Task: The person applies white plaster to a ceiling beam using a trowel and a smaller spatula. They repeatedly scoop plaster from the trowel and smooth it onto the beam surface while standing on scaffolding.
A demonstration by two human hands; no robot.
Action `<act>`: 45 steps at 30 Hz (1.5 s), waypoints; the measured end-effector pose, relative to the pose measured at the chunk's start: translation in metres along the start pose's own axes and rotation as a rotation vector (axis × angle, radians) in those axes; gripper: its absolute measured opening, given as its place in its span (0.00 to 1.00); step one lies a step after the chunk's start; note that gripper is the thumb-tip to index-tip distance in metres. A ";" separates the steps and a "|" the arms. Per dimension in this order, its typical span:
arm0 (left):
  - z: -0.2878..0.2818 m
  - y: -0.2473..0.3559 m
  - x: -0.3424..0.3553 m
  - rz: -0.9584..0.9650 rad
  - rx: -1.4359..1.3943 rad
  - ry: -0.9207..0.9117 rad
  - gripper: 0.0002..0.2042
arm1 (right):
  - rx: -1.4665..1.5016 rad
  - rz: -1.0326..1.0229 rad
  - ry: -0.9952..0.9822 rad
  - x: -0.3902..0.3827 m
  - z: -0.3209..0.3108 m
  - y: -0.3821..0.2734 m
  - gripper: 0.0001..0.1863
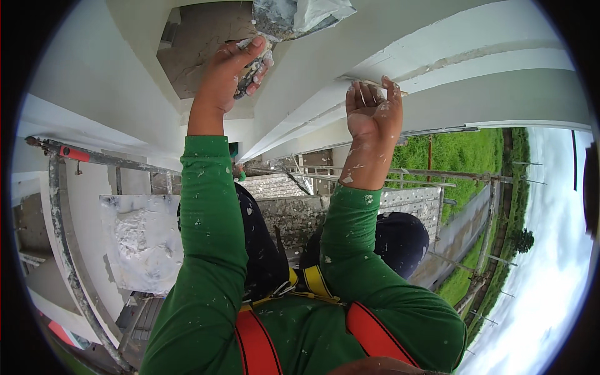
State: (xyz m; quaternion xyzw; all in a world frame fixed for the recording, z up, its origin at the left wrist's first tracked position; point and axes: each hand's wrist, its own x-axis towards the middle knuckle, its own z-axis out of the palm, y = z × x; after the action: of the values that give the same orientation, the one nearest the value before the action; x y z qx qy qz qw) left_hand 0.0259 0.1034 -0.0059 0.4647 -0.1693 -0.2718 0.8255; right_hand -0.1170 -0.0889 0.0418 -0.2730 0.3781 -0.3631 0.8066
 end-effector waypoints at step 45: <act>0.091 0.092 -0.073 0.557 0.605 0.565 0.20 | -0.902 -1.625 0.051 -0.027 -0.035 0.036 0.30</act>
State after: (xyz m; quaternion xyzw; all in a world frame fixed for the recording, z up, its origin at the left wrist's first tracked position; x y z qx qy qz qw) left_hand -0.0542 0.1248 0.1177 0.6759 -0.1279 0.1570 0.7087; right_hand -0.1439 -0.0523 0.0068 -0.7337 0.1939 -0.6412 0.1135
